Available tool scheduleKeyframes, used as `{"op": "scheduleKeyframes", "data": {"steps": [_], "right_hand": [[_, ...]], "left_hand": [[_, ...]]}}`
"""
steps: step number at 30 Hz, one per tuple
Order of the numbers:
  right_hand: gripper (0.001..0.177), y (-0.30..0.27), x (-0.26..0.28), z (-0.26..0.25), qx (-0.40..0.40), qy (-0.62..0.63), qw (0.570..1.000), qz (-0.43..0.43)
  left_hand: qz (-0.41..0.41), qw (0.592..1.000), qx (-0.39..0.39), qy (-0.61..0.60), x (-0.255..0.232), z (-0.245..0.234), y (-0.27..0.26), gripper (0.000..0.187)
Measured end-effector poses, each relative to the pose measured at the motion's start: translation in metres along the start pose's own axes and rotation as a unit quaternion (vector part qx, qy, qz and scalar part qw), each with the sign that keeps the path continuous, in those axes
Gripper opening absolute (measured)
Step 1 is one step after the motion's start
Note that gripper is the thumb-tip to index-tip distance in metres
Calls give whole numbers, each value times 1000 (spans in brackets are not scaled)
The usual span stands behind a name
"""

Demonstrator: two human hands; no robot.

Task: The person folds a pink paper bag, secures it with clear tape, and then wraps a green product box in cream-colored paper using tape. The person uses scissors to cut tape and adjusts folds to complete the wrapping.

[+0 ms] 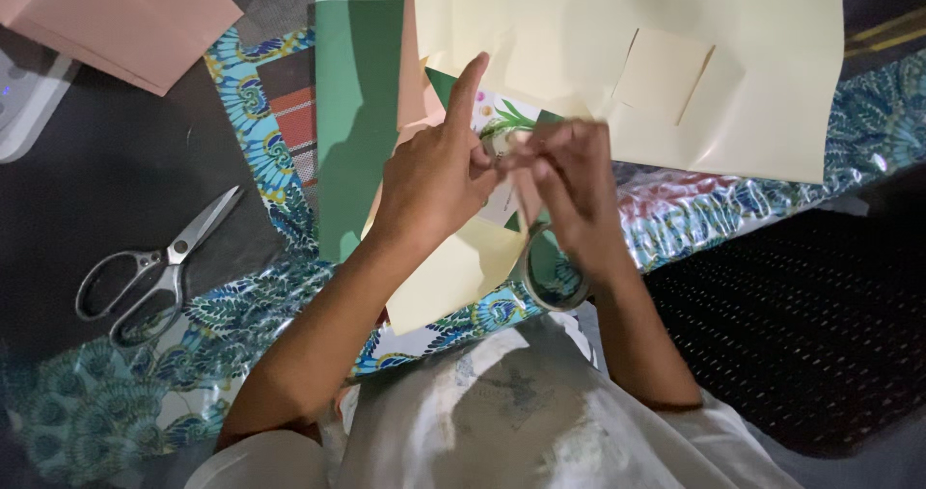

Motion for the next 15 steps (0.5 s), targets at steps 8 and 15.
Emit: {"op": "scheduleKeyframes", "data": {"steps": [8, 15], "right_hand": [[33, -54, 3, 4, -51, -388, 919, -55], [39, -63, -1, 22, 15, -448, 880, -160]], "left_hand": [[0, 1000, -29, 2, 1, 2, 0, 95], [24, 999, -44, 22, -10, 7, 3, 103]]}}
Point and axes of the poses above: each hand's wrist, its own y-axis towards the middle knuckle, its own z-axis out of the palm, x = y × z, the point moved 3 cm from there along y, towards the middle knuckle, and after that the axes turned 6 degrees about -z, right-handed, at the moved point
